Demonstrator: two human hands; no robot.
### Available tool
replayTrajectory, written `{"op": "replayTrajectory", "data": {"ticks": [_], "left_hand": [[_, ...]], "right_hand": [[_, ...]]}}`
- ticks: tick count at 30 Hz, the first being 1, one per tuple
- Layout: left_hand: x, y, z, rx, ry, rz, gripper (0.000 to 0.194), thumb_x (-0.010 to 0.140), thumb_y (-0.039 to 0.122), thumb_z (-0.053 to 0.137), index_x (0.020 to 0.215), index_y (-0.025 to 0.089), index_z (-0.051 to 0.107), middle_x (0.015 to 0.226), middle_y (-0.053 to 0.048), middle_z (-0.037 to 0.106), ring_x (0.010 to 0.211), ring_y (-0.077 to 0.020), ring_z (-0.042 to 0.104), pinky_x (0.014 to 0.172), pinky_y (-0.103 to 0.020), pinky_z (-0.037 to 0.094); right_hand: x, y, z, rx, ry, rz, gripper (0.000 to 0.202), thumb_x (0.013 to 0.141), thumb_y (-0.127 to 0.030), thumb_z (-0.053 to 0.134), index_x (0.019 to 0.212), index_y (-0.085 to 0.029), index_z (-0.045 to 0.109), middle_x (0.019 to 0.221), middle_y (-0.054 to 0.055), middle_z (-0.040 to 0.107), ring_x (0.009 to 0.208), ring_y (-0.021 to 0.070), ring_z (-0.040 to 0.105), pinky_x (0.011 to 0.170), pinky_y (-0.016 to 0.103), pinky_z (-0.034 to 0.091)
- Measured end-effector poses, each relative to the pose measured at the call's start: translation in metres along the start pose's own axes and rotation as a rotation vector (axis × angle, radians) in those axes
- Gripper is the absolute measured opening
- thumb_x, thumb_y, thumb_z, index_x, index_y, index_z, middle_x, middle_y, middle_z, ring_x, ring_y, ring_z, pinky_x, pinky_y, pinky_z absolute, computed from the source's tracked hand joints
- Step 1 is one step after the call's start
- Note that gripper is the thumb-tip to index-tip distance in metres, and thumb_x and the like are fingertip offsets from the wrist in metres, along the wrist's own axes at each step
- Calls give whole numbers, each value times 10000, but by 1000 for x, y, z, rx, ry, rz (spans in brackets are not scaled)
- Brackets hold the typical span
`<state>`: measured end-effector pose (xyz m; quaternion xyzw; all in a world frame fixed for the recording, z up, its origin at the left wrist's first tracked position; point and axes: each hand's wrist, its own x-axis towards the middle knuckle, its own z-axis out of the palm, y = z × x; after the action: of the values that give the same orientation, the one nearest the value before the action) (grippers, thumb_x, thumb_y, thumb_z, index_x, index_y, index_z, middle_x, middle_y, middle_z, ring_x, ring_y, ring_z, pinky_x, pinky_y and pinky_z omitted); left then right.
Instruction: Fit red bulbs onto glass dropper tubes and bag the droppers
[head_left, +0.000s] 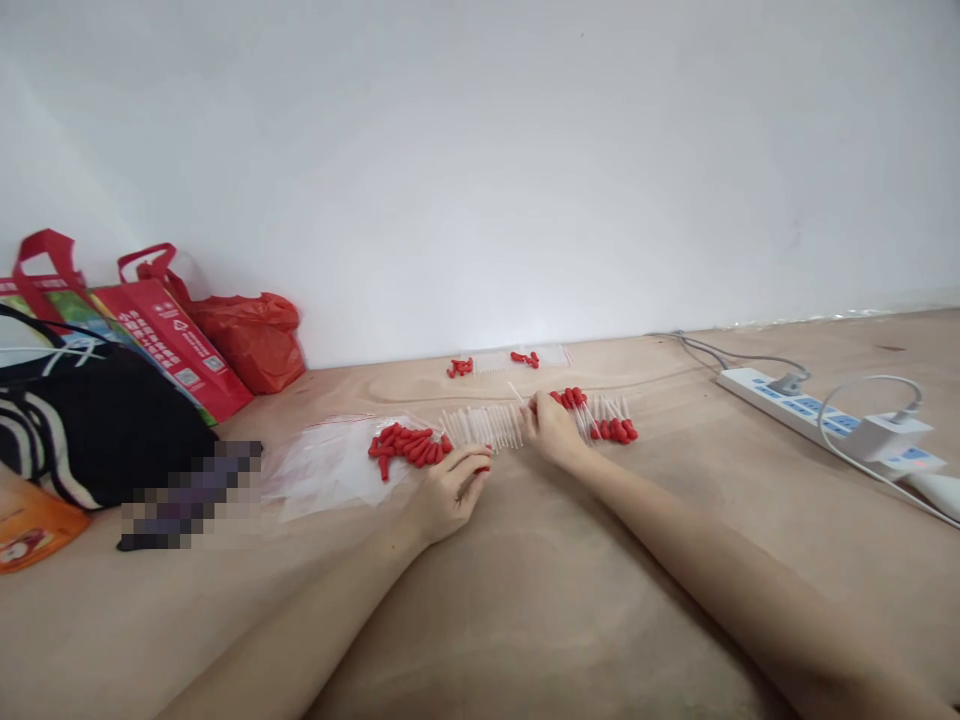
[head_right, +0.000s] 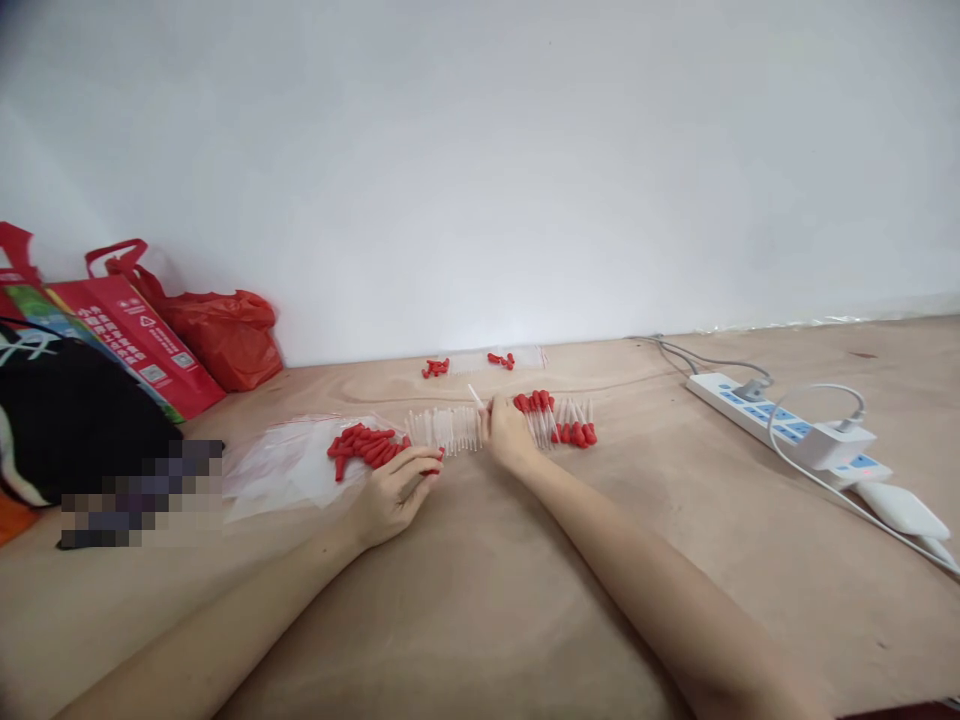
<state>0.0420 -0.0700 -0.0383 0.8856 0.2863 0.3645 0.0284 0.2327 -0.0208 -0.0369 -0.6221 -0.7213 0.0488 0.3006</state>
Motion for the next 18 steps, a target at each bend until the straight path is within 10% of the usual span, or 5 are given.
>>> {"op": "replayTrajectory", "data": {"ticks": [8, 18], "left_hand": [[-3, 5, 10, -159, 1, -209, 160, 822, 289, 484, 917, 166, 523, 888, -52, 605, 802, -143, 598, 694, -273, 517], [-1, 11, 15, -30, -52, -131, 188, 842, 204, 438, 936, 170, 597, 1064, -75, 589, 972, -165, 559, 869, -331, 455]], "right_hand": [[-72, 42, -23, 229, -1, -418, 302, 834, -150, 331, 1112, -175, 449, 934, 90, 575, 818, 169, 537, 698, 297, 410], [-77, 21, -26, 168, -101, -468, 213, 858, -179, 347, 947, -177, 541, 854, 52, 582, 768, 138, 519, 712, 294, 328]]}}
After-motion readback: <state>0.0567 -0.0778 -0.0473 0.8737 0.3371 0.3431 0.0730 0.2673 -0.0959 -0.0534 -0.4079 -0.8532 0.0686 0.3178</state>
